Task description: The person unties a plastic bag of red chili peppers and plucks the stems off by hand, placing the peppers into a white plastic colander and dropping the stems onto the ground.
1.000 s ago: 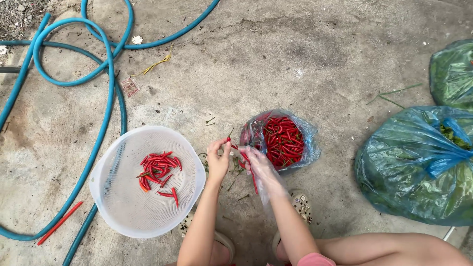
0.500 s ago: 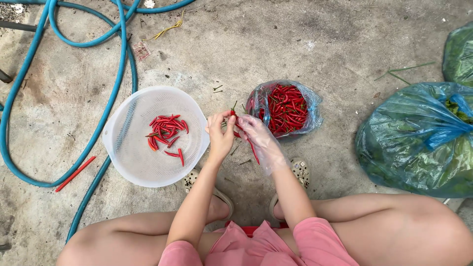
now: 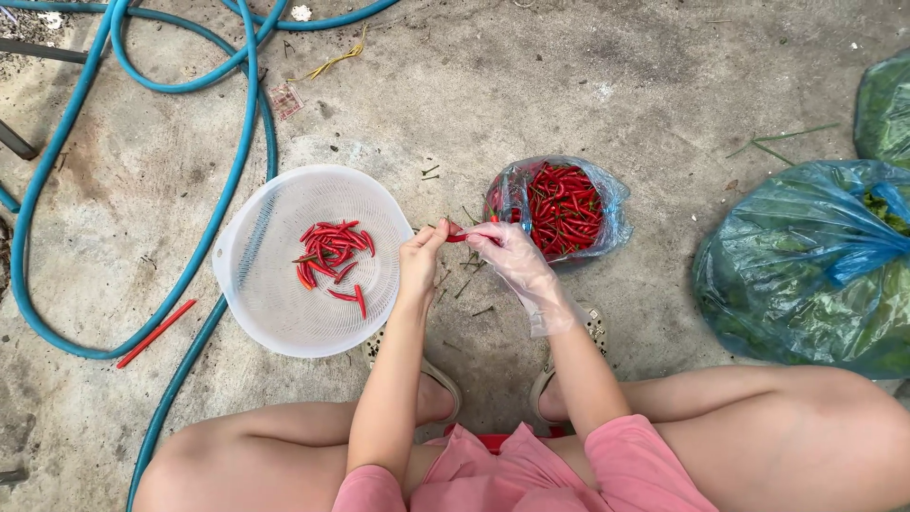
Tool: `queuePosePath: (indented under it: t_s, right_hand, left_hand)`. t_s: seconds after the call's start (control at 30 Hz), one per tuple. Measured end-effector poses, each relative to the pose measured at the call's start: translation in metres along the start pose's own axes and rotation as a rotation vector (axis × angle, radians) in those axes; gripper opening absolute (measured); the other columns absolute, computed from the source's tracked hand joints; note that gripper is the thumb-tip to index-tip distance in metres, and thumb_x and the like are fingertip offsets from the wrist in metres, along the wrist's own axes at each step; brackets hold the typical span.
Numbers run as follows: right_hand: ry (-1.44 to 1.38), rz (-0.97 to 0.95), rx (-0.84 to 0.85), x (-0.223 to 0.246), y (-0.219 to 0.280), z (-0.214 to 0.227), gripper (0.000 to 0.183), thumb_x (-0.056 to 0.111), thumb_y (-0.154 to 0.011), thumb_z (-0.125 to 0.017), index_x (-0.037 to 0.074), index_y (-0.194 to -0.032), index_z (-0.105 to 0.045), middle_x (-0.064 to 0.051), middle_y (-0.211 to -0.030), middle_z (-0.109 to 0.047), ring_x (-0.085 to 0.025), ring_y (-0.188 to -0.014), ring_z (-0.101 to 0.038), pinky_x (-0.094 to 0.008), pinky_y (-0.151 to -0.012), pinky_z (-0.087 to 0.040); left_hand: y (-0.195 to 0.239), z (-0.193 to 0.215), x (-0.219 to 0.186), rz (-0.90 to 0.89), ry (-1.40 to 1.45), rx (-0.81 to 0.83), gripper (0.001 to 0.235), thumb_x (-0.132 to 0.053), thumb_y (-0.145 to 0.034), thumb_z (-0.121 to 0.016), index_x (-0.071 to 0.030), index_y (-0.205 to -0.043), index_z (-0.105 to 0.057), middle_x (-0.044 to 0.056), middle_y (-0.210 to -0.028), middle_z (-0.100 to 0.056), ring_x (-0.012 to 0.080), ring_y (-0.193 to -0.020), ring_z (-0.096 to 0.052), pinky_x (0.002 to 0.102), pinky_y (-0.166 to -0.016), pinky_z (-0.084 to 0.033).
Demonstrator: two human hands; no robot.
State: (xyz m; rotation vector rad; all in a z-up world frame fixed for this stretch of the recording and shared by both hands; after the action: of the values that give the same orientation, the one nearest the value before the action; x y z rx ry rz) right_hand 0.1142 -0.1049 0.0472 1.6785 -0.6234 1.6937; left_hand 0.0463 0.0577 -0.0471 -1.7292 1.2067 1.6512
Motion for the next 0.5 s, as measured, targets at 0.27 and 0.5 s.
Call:
queuePosePath:
  t_s: [0.27,0.5]
  right_hand:
    - [0.578,0.088,-0.202,0.031,-0.002,0.007,0.027,0.031,-0.093,-0.077,0.013,-0.112,-0.079,-0.014,-0.086,-0.073,-0.025,-0.081,-0.066,-0.035,-0.079,-0.052]
    - [0.116,-0.03,-0.15,-0.001,-0.01,0.005,0.029,0.025,-0.095,-0.074,0.007,-0.117,-0.079,-0.006,-0.083,-0.069,-0.015,-0.072,-0.059,-0.032,-0.067,-0.046]
  left_hand:
    - [0.039,-0.012,-0.073,-0.655,-0.825,-0.349,0.021,-0.03,-0.09,-0.076,-0.01,-0.085,-0.08,0.0,-0.082,-0.068,0.0161,-0.089,-0.054,0.041,-0.089,-0.028]
    - [-0.012,0.015,0.001,-0.023,0.174,-0.115,0.028,-0.033,-0.096,-0.074,-0.005,-0.097,-0.073,0.001,-0.089,-0.069,0.0107,-0.085,-0.057,0.028,-0.08,-0.039]
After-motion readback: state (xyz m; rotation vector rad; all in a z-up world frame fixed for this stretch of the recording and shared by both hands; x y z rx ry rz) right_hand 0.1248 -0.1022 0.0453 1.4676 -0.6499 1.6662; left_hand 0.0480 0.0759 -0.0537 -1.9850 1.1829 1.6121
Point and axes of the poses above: each hand's wrist, its own y-axis away from the middle knuckle, its own z-axis out of the back of the hand, x = y × z, the point moved 4 cm from there along -y, towards the middle knuckle
